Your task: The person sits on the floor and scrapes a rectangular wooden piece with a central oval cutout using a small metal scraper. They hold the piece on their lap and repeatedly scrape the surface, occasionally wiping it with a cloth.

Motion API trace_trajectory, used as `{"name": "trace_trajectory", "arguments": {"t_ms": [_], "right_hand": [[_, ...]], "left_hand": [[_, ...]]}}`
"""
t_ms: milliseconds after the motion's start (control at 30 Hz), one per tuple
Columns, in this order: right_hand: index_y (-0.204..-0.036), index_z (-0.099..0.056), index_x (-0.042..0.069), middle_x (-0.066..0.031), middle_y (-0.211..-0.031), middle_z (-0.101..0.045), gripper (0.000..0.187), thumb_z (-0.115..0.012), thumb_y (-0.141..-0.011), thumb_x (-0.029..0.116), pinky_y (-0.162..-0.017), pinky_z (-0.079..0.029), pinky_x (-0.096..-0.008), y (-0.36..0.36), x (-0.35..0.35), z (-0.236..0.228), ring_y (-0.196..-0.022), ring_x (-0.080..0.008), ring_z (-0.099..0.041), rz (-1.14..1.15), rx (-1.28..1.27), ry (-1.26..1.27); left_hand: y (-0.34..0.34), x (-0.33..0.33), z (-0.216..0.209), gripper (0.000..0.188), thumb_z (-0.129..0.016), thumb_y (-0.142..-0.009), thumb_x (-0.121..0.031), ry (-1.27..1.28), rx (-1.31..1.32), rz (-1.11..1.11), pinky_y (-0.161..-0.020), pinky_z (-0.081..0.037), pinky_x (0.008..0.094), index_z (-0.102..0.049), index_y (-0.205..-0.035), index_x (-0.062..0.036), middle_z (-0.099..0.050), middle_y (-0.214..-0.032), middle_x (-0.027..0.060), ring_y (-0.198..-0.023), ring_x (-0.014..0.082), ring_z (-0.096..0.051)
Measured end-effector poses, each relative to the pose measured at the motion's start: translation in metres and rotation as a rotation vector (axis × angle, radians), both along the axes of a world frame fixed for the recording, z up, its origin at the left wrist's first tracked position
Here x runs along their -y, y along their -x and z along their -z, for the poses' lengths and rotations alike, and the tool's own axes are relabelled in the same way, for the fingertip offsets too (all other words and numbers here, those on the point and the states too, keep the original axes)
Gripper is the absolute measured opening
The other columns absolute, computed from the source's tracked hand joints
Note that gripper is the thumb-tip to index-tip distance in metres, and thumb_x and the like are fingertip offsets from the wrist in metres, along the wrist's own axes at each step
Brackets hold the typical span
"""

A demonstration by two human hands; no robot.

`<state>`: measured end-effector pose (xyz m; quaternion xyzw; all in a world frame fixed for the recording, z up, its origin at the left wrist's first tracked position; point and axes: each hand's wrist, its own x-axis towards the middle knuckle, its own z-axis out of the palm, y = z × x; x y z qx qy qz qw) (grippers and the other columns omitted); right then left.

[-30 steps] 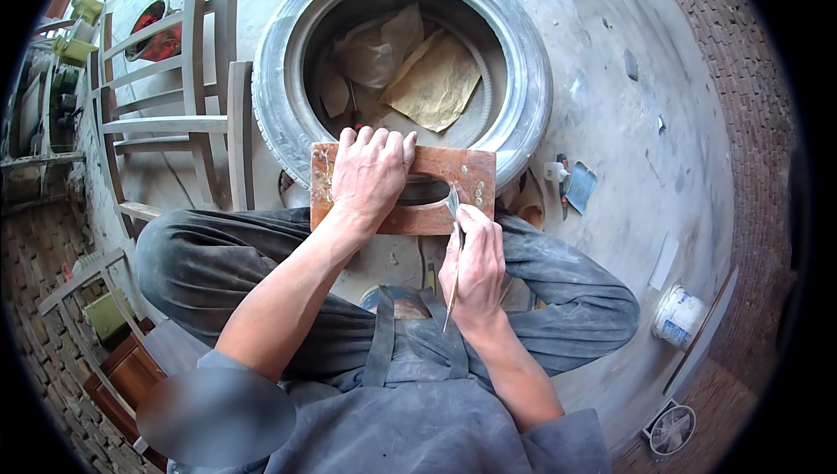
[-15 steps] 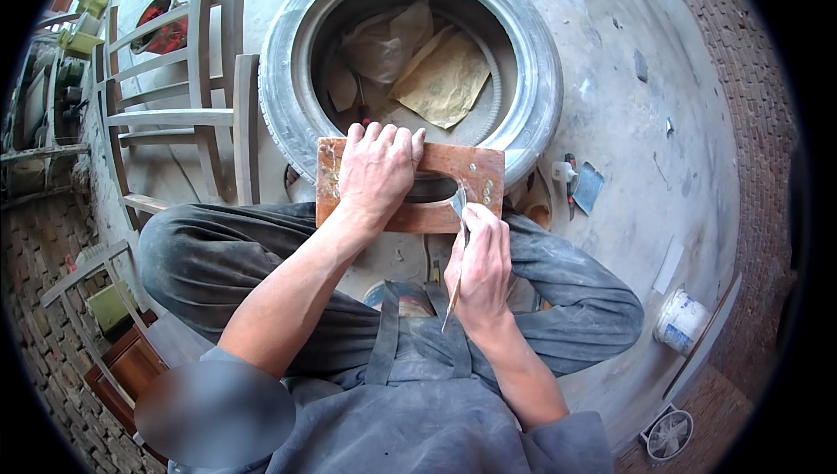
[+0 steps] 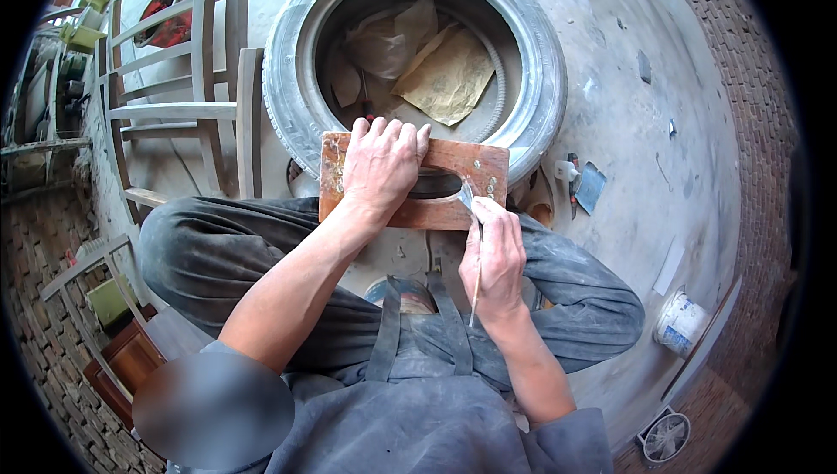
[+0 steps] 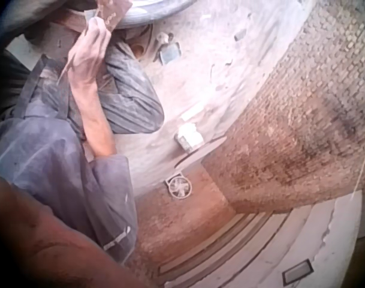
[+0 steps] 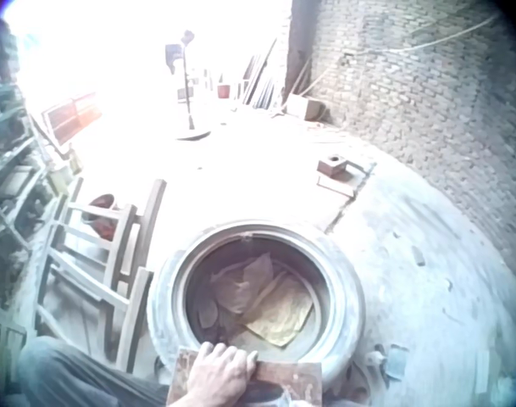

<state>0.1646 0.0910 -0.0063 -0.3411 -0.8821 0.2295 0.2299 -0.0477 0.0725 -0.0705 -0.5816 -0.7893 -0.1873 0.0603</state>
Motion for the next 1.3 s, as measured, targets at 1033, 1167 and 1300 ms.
{"name": "trace_trajectory", "arguments": {"t_ms": [1033, 1167, 1300], "right_hand": [[-0.125, -0.073, -0.001, -0.0084, -0.098, -0.077, 0.021, -0.065, -0.106, 0.002, -0.080, -0.057, -0.0293, -0.001, -0.113, -0.039, -0.087, -0.0093, -0.067, -0.188, 0.310, 0.752], [-0.123, -0.073, -0.001, -0.0045, -0.094, -0.075, 0.020, -0.063, -0.107, 0.004, -0.076, -0.054, -0.0268, -0.002, -0.100, -0.035, -0.084, -0.0071, -0.064, -0.241, 0.304, 0.538], [-0.122, -0.073, -0.001, -0.0030, -0.086, -0.071, 0.019, -0.064, -0.106, 0.004, -0.072, -0.050, -0.0261, -0.002, -0.098, -0.036, -0.077, -0.0065, -0.056, -0.132, 0.259, 0.701]], "left_hand": [[-0.004, 0.003, 0.006, 0.037, -0.061, -0.107, -0.033, -0.028, 0.034, -0.069, -0.086, -0.047, 0.0397, -0.075, -0.082, -0.0095, -0.072, -0.081, 0.0061, -0.083, 0.0226, -0.067], [-0.007, 0.004, 0.005, 0.035, -0.061, -0.107, -0.032, -0.020, 0.062, -0.066, -0.087, -0.047, 0.0394, -0.076, -0.084, -0.0094, -0.073, -0.082, 0.0059, -0.085, 0.0224, -0.067], [-0.005, 0.003, 0.007, 0.036, -0.059, -0.105, -0.031, -0.060, 0.008, -0.067, -0.089, -0.047, 0.0398, -0.077, -0.081, -0.0104, -0.076, -0.080, 0.0077, -0.083, 0.0232, -0.069]]}}
